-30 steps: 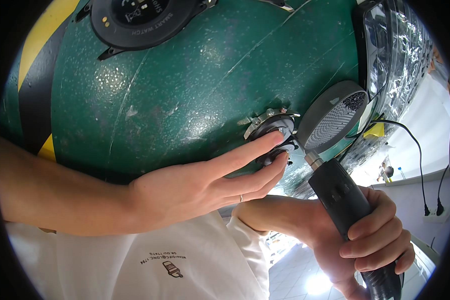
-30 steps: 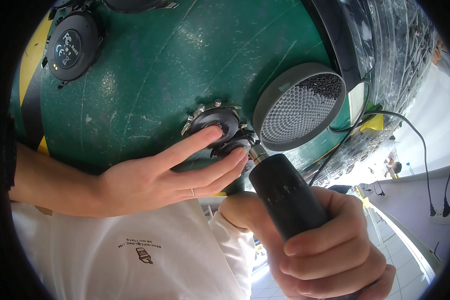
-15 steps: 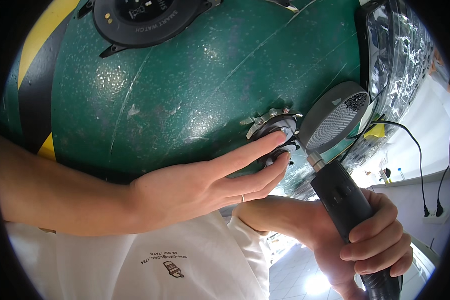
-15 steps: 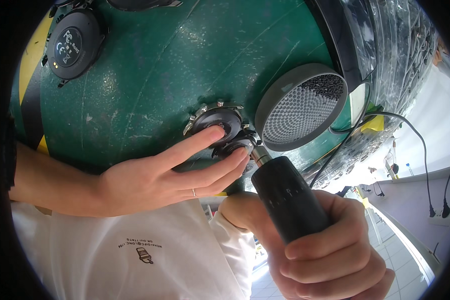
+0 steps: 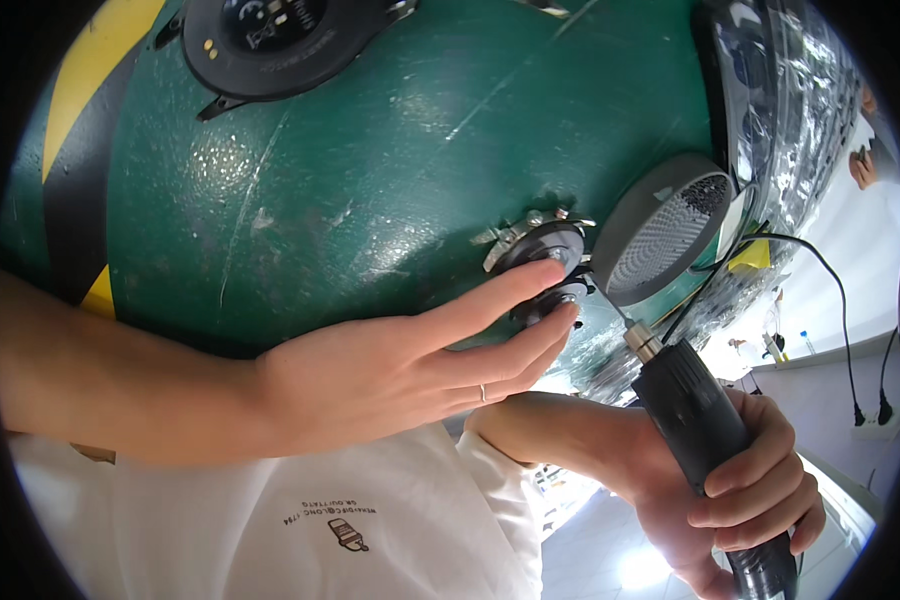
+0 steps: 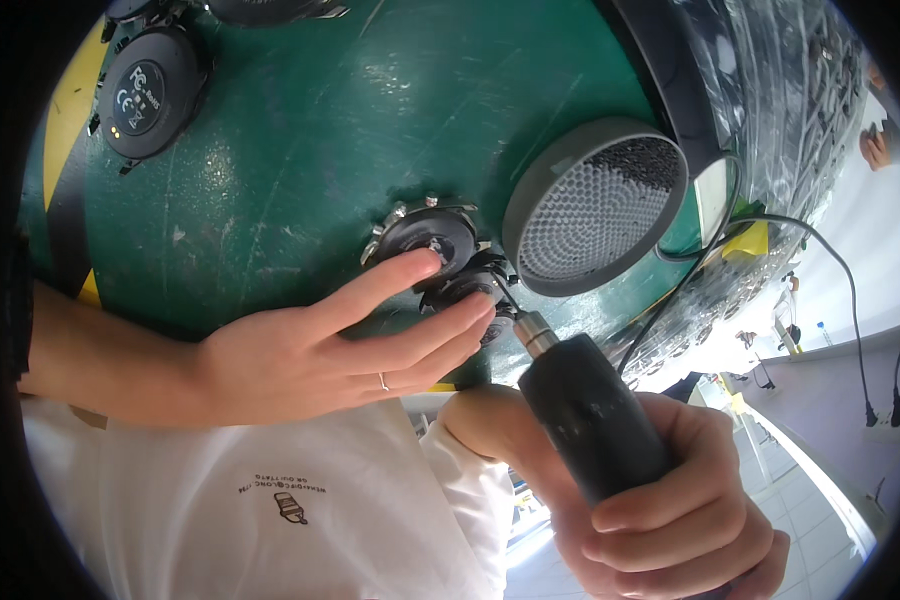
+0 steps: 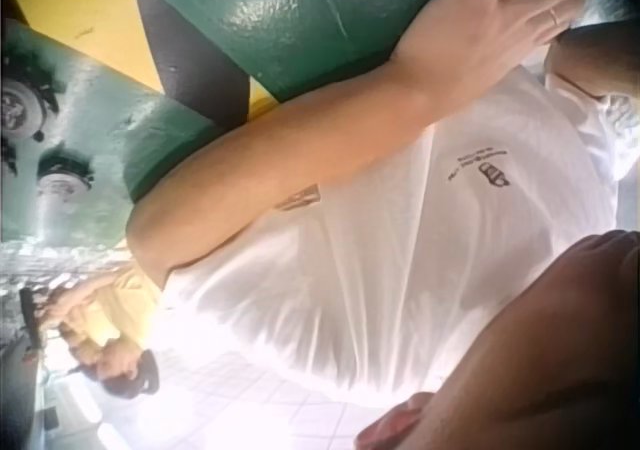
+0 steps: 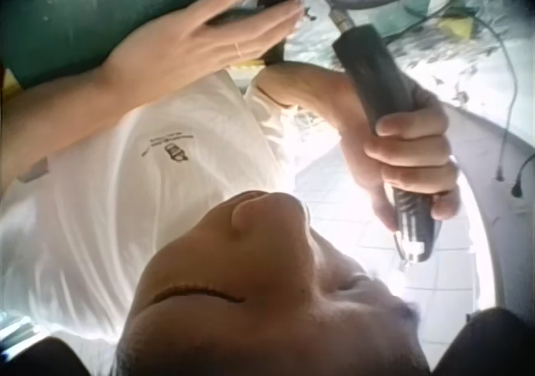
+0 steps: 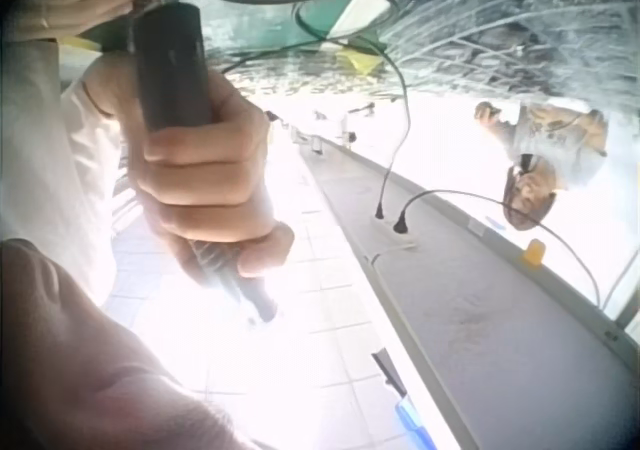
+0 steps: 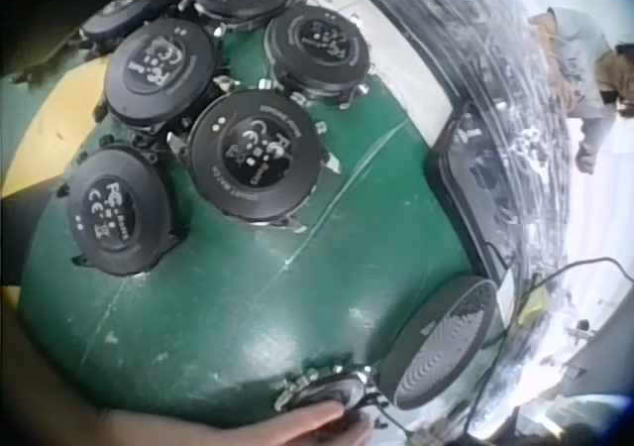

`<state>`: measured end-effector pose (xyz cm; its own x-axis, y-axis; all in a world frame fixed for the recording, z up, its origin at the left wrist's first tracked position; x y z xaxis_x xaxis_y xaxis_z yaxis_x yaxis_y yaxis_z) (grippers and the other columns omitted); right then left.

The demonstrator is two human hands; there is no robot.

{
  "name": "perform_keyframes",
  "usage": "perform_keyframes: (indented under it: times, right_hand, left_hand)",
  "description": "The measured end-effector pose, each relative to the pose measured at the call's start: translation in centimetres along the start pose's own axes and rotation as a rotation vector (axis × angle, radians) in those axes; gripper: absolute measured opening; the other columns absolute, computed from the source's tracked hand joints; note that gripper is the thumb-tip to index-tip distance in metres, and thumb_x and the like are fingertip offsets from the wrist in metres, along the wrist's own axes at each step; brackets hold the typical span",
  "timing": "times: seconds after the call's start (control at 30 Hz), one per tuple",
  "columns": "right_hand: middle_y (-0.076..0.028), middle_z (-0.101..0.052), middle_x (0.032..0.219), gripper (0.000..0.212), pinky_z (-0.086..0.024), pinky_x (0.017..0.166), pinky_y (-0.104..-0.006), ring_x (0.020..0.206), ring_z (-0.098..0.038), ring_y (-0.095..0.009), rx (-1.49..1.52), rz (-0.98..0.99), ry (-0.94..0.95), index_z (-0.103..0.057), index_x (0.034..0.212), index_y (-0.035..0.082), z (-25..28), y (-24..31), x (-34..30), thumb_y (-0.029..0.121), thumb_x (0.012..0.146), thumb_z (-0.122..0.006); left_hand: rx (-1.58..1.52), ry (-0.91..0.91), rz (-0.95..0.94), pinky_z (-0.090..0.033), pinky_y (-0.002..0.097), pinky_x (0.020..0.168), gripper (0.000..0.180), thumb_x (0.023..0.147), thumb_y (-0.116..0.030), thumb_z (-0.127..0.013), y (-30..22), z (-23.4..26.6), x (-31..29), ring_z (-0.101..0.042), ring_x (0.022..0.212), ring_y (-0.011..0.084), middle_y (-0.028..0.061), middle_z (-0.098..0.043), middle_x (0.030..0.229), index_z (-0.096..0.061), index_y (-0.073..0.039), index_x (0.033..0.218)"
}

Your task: Assembling small electronic components, specifically speakers, using an electric screwdriver and precise hand movements.

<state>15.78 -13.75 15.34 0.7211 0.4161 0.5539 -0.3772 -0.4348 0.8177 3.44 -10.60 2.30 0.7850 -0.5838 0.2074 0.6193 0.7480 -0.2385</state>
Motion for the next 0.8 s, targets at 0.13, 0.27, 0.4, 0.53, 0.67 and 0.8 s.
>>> perform_keyframes:
  times: [0.13, 0.27, 0.4, 0.53, 0.67, 0.8]
  right_hand:
    - [0.005, -0.058, 0.06, 0.057, -0.049, 0.051, -0.0218, 0.046, -0.055, -0.007, -0.005, 0.067, -0.165, -0.056, 0.101, 0.006, 3.5, 3.0, -0.2, 0.062, 0.093, -0.051]
    - [0.003, -0.059, 0.056, 0.043, -0.051, 0.04, -0.0189, 0.041, -0.056, -0.007, 0.229, 0.256, -0.405, -0.056, 0.094, 0.008, 6.3, 6.2, -2.4, 0.051, 0.095, -0.058]
    - [-0.003, -0.06, 0.056, 0.02, -0.051, 0.035, -0.0241, 0.039, -0.057, -0.011, 0.678, 0.125, -0.179, -0.057, 0.096, 0.004, 6.1, 5.9, -3.5, 0.012, 0.087, -0.074]
    - [-0.012, -0.061, 0.058, 0.012, -0.047, 0.032, -0.0325, 0.037, -0.055, -0.019, 0.753, 0.179, -0.175, -0.052, 0.1, 0.002, 6.0, 6.3, -4.6, 0.013, 0.102, -0.05]
    - [-0.006, -0.062, 0.058, 0.025, -0.053, 0.036, -0.0264, 0.04, -0.059, -0.013, 0.86, 0.073, -0.144, -0.057, 0.095, 0.005, 8.0, 7.6, -4.8, 0.017, 0.086, -0.077]
    - [0.003, -0.058, 0.053, 0.048, -0.05, 0.037, -0.0196, 0.038, -0.055, -0.007, 0.487, 0.104, -0.283, -0.055, 0.091, 0.01, 10.5, 9.6, -4.6, 0.056, 0.09, -0.067]
  left_hand:
    - [-0.122, -0.238, -0.071, -0.047, 0.0407, 0.106, 0.031, 0.097, -0.031, -0.055, -0.7, 2.7, -0.9, -0.048, 0.132, 0.0167, 0.0029, -0.063, 0.125, -0.068, -0.011, 0.116]
    - [-0.695, -0.3, 0.105, -0.053, 0.0315, 0.064, 0.027, 0.088, -0.028, -0.072, 2.2, 3.8, -0.5, -0.065, 0.079, 0.0173, 0.0049, -0.066, 0.1, -0.067, -0.007, 0.104]
    - [-0.766, -0.221, 0.121, -0.044, 0.0264, 0.045, 0.032, 0.082, -0.029, -0.08, 2.2, 3.2, 1.5, -0.056, 0.058, 0.0139, 0.0042, -0.062, 0.088, -0.064, -0.006, 0.097]
    - [-0.809, -0.283, -0.001, -0.037, 0.0293, 0.038, 0.022, 0.083, -0.022, -0.079, -0.9, 4.5, 1.5, -0.046, 0.05, 0.0116, -0.0005, -0.052, 0.069, -0.061, -0.01, 0.088]
    - [-0.825, -0.195, 0.056, -0.044, 0.0286, 0.043, 0.021, 0.09, -0.024, -0.071, -4.4, 2.9, -0.2, -0.054, 0.053, 0.0115, -0.0023, -0.045, 0.057, -0.057, -0.01, 0.083]
    - [-0.866, 0.053, -0.21, -0.05, 0.0299, 0.051, 0.018, 0.096, -0.027, -0.063, -17.7, -3.7, 1.0, -0.061, 0.064, 0.0156, 0.0012, -0.06, 0.071, -0.065, -0.01, 0.095]
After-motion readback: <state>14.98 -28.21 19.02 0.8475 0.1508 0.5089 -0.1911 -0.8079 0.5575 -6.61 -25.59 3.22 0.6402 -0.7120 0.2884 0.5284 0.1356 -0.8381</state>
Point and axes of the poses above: each hand's wrist, its own x-axis towards the middle knuckle, its own z-axis out of the back of the hand, y = z × x, the point moved 10 cm from there along x, towards the middle knuckle
